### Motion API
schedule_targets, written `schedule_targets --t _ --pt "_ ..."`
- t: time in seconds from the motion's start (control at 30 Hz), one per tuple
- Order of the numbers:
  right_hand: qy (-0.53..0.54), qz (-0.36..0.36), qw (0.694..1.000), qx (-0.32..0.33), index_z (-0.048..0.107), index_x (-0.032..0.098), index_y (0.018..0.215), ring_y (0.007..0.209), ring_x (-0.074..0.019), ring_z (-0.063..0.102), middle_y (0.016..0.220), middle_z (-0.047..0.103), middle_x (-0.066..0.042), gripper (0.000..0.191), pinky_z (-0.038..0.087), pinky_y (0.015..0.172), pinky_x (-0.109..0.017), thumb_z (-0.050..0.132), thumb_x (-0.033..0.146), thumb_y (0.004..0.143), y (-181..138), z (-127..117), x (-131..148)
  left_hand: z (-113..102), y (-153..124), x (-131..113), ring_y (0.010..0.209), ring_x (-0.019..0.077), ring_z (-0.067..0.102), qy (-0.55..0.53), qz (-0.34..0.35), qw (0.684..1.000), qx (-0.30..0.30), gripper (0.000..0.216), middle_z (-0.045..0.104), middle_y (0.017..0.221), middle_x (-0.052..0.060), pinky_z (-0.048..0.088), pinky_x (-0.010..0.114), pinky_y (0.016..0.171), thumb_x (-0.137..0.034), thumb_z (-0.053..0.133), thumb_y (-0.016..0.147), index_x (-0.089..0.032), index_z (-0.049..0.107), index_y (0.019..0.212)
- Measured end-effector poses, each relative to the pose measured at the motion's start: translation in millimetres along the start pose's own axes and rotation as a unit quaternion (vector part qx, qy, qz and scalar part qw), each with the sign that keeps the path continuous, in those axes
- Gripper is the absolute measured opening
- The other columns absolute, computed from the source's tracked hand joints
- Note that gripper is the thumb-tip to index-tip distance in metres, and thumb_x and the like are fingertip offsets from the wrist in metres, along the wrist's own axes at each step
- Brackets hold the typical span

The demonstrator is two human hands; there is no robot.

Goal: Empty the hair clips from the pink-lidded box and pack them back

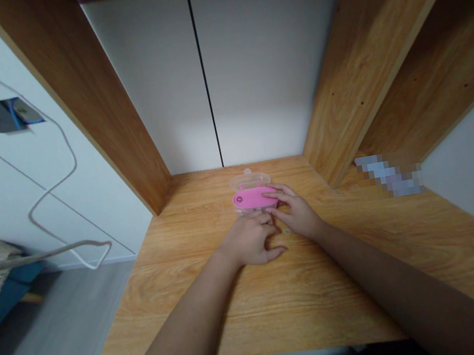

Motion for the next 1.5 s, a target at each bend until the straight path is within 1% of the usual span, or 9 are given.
schedule_targets --t 0.1,0.27,0.37,0.43,0.6,0.73,1.0,1.2,1.5 --pt "-0.004 -0.001 1.000 0.001 0.068 0.029 0.128 0.133 -0.0267 0.052 0.141 0.055 -0.009 0.039 0.041 0.116 -0.050 0.069 0.029 0.089 -0.2 0.2 -0.8 1.6 0.5 -1.0 0.101 0.0272 0.065 0.005 0.002 1.000 0.015 0.036 0.071 0.099 0.009 0.050 0.041 0.094 -0.049 0.068 0.083 -0.021 0.075 0.104" --pt "-0.004 0.002 1.000 0.001 0.068 0.029 0.128 0.133 -0.0266 0.052 0.141 0.055 -0.009 0.039 0.042 0.116 -0.049 0.069 0.029 0.089 -0.1 0.3 -0.5 4.7 1.2 -1.3 0.099 0.0258 0.064 0.008 -0.004 1.000 0.016 0.028 0.070 0.097 0.008 0.050 0.039 0.091 -0.044 0.066 0.085 -0.021 0.076 0.099" --pt "-0.002 0.002 1.000 0.002 0.068 0.029 0.127 0.132 -0.0271 0.053 0.140 0.055 -0.010 0.039 0.043 0.115 -0.050 0.069 0.030 0.089 0.3 0.0 0.6 5.5 1.0 -0.5 0.099 0.0251 0.065 -0.004 -0.005 1.000 0.014 0.023 0.070 0.095 0.007 0.050 0.039 0.091 -0.041 0.067 0.085 -0.022 0.076 0.094" --pt "-0.001 0.002 1.000 0.002 0.068 0.029 0.127 0.132 -0.0271 0.053 0.140 0.055 -0.010 0.038 0.043 0.115 -0.050 0.069 0.030 0.089 0.6 -0.4 1.5 5.0 0.6 0.2 0.100 0.0250 0.065 -0.014 -0.007 1.000 0.012 0.022 0.071 0.097 0.007 0.050 0.039 0.092 -0.040 0.067 0.084 -0.022 0.076 0.095" --pt "0.000 0.002 1.000 0.005 0.068 0.028 0.128 0.132 -0.0270 0.052 0.140 0.055 -0.011 0.038 0.043 0.114 -0.049 0.069 0.031 0.090 0.7 -1.0 3.2 1.8 -1.6 1.6 0.102 0.0263 0.066 -0.027 -0.016 0.999 0.012 0.030 0.072 0.102 0.008 0.050 0.040 0.094 -0.041 0.070 0.081 -0.021 0.074 0.102" --pt "0.007 0.005 1.000 0.003 0.068 0.029 0.127 0.132 -0.0281 0.052 0.140 0.055 -0.011 0.038 0.044 0.114 -0.051 0.070 0.032 0.089 0.2 -0.4 2.6 -0.5 -2.9 1.4 0.106 0.0258 0.066 -0.044 -0.006 0.999 0.010 0.029 0.073 0.104 0.007 0.050 0.040 0.098 -0.033 0.070 0.079 -0.022 0.073 0.105" --pt "0.015 0.002 1.000 0.000 0.068 0.029 0.127 0.132 -0.0282 0.053 0.139 0.055 -0.011 0.038 0.045 0.113 -0.051 0.070 0.031 0.089 -0.3 0.2 0.4 -5.3 -3.9 2.4 0.102 0.0246 0.068 -0.080 -0.008 0.997 0.016 0.033 0.075 0.105 0.006 0.052 0.040 0.096 -0.022 0.067 0.074 -0.023 0.073 0.107" --pt "0.011 -0.002 1.000 0.002 0.068 0.027 0.127 0.132 -0.0271 0.053 0.139 0.055 -0.011 0.038 0.046 0.113 -0.050 0.069 0.028 0.089 -0.3 0.0 0.9 -4.4 -5.4 4.1 0.101 0.0249 0.068 -0.071 -0.015 0.997 0.009 0.034 0.075 0.105 0.007 0.052 0.040 0.096 -0.023 0.067 0.075 -0.022 0.073 0.108" --pt "0.006 -0.003 1.000 0.004 0.068 0.027 0.127 0.133 -0.0270 0.052 0.140 0.055 -0.011 0.039 0.046 0.113 -0.049 0.070 0.027 0.089 0.0 0.2 1.1 -2.2 -3.8 3.3 0.100 0.0245 0.068 -0.078 -0.011 0.997 0.010 0.035 0.075 0.102 0.006 0.051 0.039 0.095 -0.021 0.066 0.074 -0.022 0.072 0.108"
Point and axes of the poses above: each hand's wrist, its own y-axis towards the middle knuckle, its own z-axis out of the palm, x = y × z, the point moved 1 cm from there along y, towards the middle knuckle
